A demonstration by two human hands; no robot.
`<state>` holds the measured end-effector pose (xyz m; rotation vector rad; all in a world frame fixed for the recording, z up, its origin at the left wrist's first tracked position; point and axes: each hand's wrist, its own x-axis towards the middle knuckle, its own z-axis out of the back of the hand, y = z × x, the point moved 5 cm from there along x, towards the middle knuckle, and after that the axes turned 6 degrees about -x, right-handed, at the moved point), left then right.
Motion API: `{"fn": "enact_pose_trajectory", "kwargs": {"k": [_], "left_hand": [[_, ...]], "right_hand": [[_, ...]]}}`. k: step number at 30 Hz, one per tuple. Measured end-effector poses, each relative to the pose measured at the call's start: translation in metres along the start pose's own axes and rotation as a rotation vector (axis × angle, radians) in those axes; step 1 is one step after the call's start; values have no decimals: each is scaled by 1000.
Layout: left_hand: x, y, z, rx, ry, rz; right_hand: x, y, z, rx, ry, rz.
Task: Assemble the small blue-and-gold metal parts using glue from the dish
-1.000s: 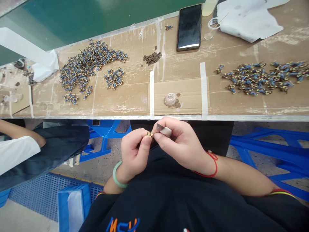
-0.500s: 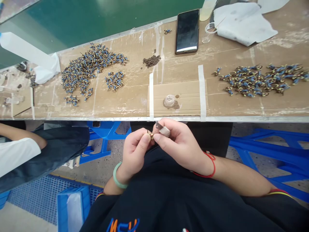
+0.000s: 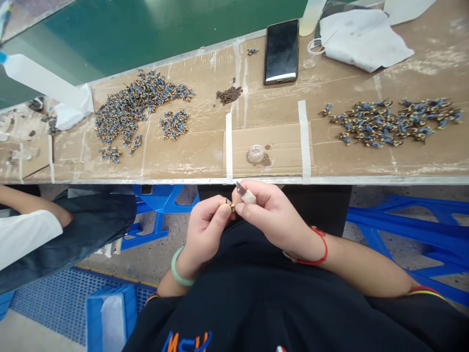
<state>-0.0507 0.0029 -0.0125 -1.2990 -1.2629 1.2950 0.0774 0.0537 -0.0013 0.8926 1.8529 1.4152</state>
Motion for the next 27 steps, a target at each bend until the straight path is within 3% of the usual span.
{"fn": "enact_pose_trajectory", "kwargs": {"k": [3, 7, 13, 18, 20, 27], "left_hand": [[2, 10, -7, -298, 88, 184], [3, 9, -17, -556, 200, 321], [3, 0, -23, -661, 271, 378], [3, -1, -25, -695, 304, 356], [2, -1, -24, -688, 274, 340], [3, -4, -21, -613, 128, 265]], "right_hand": [[0, -3, -4, 137, 66, 6], [-3, -6, -2, 216, 33, 47], [-7, -4, 10, 116, -139, 88], [-11, -4, 10, 76, -99, 130], [-14, -1, 10, -16, -95, 194], [-26, 22, 6, -682, -135, 587]]}}
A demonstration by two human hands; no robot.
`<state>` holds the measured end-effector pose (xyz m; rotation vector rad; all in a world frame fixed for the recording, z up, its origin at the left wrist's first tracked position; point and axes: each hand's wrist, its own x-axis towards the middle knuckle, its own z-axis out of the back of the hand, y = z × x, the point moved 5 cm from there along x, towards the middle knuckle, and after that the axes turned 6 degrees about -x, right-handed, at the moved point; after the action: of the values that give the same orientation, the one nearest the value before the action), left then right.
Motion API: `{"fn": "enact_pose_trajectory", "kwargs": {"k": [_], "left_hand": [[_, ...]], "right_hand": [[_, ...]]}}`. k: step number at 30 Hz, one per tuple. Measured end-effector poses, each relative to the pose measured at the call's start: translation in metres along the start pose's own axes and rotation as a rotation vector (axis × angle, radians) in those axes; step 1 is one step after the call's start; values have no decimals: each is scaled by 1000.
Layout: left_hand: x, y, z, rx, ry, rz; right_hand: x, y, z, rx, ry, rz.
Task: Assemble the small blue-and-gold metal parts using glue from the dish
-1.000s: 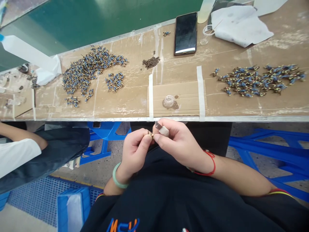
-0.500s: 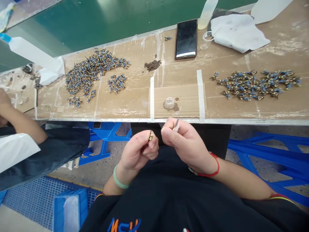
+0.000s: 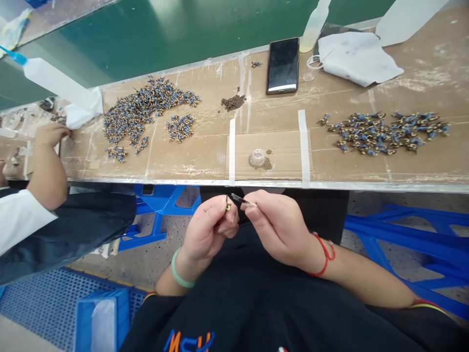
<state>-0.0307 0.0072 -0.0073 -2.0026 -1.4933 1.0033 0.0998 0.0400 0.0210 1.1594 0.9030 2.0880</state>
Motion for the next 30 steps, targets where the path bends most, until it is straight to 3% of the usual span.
{"fn": "enact_pose_trajectory", "kwargs": {"k": [13, 19, 23, 30], "left_hand": [[0, 0, 1, 32, -45, -35], [-2, -2, 0, 67, -40, -36], [-3, -2, -2, 72, -27, -17], [-3, -1, -1, 87, 8, -27]], "right_hand": [[-3, 6, -4, -368, 36, 88], [-4, 3, -2, -574, -77, 124], [-5, 1, 1, -542, -197, 148], [-6, -2, -2, -429, -157, 111]]}}
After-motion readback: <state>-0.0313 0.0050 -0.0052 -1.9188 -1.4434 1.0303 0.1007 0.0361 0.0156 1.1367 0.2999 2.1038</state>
